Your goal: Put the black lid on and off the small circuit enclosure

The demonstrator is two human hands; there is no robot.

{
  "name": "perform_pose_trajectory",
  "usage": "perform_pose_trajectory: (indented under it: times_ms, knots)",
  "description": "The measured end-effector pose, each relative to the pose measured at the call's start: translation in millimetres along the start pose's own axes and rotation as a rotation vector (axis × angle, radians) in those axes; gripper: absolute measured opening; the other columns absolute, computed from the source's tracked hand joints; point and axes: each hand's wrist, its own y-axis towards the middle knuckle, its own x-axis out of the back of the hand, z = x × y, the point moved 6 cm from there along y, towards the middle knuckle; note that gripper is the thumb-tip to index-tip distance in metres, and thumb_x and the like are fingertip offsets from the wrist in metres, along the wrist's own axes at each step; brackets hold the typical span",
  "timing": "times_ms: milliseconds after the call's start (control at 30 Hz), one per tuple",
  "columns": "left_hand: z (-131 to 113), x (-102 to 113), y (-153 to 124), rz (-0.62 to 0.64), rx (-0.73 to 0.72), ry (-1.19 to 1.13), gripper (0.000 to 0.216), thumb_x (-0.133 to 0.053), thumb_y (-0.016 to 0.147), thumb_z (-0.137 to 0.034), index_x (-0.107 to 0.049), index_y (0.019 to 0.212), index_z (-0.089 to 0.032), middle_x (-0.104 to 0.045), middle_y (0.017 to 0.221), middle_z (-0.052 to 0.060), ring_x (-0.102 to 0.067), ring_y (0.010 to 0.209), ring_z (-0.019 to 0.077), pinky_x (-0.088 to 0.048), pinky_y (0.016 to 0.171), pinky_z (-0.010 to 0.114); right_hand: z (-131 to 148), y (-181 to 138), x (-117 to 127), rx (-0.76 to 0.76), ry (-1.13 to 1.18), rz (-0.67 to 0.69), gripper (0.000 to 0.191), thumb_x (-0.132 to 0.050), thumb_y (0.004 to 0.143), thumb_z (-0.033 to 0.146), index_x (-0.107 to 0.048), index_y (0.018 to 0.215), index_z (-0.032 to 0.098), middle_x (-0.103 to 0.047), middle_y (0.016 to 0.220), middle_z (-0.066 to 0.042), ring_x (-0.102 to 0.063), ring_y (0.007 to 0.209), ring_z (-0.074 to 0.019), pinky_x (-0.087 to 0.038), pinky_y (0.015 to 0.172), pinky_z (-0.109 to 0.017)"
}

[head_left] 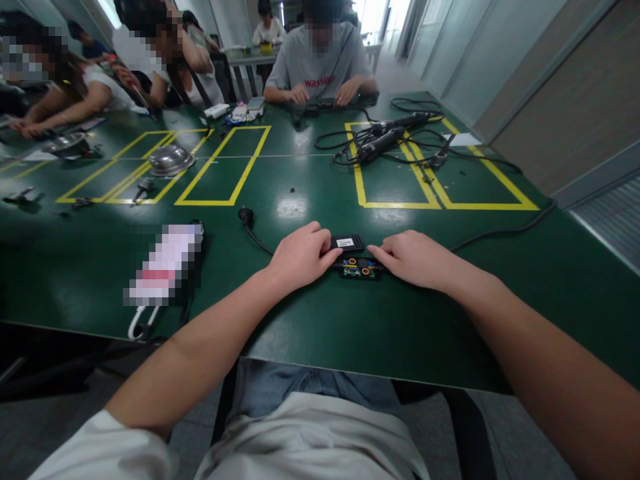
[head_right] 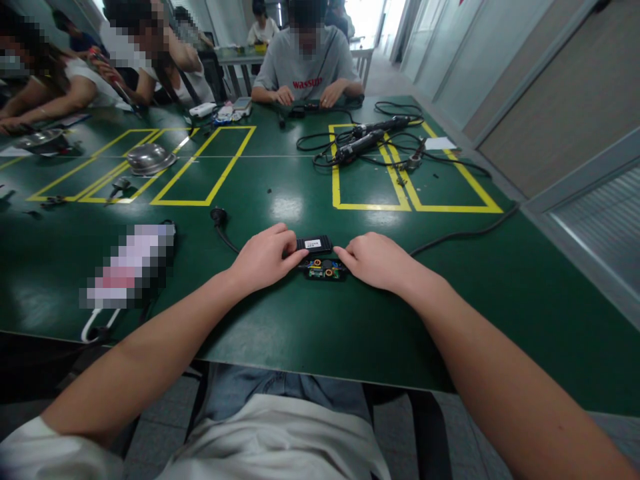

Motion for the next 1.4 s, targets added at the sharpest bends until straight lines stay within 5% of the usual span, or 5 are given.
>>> perform_pose_trajectory:
  times_ms: [200, 433, 700, 900, 1400]
  knots:
    - [6, -3, 4, -0.071, -0.043, -0.172, 0.038, -0.082, 0.102, -0.035, -0.073, 0.136, -0.022, -0.08, 0.13, 0.01, -0.071, 0.123, 0.0306, -0.056, 0.112, 0.047, -5, -1, 2, -0.054, 0.101, -0.012, 0.06, -0.038, 0.118, 0.044, -0.08, 0.082, 0.02, -0.084, 0.09, -0.015, -0.075, 0.08, -0.0283, -0.045, 0.072, -0.035]
    - [7, -8, 10, -0.025, -0.143, -0.215, 0.025, -0.073, 0.107, -0.024, -0.081, 0.13, -0.023, -0.083, 0.132, 0.008, -0.074, 0.12, 0.0278, -0.054, 0.115, 0.049, -9, -1, 4, -0.037, 0.192, -0.071, 0.057, -0.037, 0.116, 0.045, -0.071, 0.076, 0.024, -0.079, 0.079, -0.01, -0.07, 0.073, -0.0271, -0.043, 0.07, -0.035]
    - [-5, 10, -4, -0.178, -0.289, -0.353, 0.032, -0.07, 0.111, -0.036, -0.08, 0.139, -0.024, -0.081, 0.134, 0.01, -0.072, 0.12, 0.0272, -0.057, 0.11, 0.046, -17, 0, 6, -0.021, 0.335, -0.121, 0.048, -0.034, 0.114, 0.042, -0.062, 0.078, 0.026, -0.076, 0.08, -0.007, -0.069, 0.077, -0.0265, -0.042, 0.072, -0.034]
    - [-22, 0, -12, 0.038, -0.477, -0.28, 0.033, -0.074, 0.106, -0.031, -0.082, 0.138, -0.023, -0.081, 0.131, 0.011, -0.071, 0.117, 0.0281, -0.056, 0.11, 0.048, -12, -2, 6, 0.001, 0.354, -0.097, 0.045, -0.032, 0.111, 0.041, -0.053, 0.075, 0.027, -0.073, 0.08, -0.007, -0.065, 0.075, -0.0249, -0.04, 0.07, -0.034]
    - [-20, 5, -13, -0.015, -0.413, -0.349, 0.041, -0.074, 0.097, -0.027, -0.076, 0.138, -0.022, -0.078, 0.126, 0.01, -0.072, 0.116, 0.0285, -0.057, 0.109, 0.048, -8, -1, 1, -0.004, 0.272, -0.078, 0.049, -0.037, 0.115, 0.045, -0.068, 0.084, 0.024, -0.082, 0.092, -0.011, -0.071, 0.083, -0.0276, -0.043, 0.074, -0.034]
